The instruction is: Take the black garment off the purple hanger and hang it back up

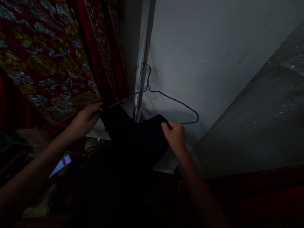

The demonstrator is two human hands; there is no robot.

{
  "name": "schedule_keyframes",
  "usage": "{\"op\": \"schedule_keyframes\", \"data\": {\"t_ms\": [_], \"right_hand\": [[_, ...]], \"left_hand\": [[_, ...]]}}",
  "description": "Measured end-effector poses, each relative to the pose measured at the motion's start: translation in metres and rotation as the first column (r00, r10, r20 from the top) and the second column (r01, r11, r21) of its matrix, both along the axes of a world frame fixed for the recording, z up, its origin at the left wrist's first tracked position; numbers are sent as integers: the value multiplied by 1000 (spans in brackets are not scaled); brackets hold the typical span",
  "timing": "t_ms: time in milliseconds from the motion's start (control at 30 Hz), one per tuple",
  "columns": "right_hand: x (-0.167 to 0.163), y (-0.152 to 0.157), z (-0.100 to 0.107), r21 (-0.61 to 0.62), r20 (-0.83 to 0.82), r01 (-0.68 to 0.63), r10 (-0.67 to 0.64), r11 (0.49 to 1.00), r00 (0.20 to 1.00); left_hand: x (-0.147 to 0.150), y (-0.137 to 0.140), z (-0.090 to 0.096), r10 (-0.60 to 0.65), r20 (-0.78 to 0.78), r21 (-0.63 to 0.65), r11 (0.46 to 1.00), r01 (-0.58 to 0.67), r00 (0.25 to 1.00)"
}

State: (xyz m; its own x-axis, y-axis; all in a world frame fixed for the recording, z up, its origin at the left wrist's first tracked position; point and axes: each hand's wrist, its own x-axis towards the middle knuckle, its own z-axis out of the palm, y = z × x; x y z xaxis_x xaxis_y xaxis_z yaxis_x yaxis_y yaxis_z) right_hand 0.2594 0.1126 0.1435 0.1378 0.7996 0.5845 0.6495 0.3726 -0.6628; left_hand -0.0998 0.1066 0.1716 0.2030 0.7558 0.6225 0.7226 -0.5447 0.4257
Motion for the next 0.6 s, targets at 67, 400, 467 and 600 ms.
{"op": "schedule_keyframes", "data": {"t_ms": [67,400,467,600], "right_hand": [[-7,-3,-4,-27,-37,-44,43,999,998],[4,-21,-2,190,-60,18,-7,982,998],[21,-15,9,271,-96,134,-112,953,989],[51,3,33,86,-130,78,-67,993,989]], "left_hand": [[14,5,16,-110,56,30,994,109,992],[32,32,30,-23,23,183,983,18,999],[29,30,29,-4,-30,165,986,9,1000],[26,25,34,6,-52,171,985,3,999]]}}
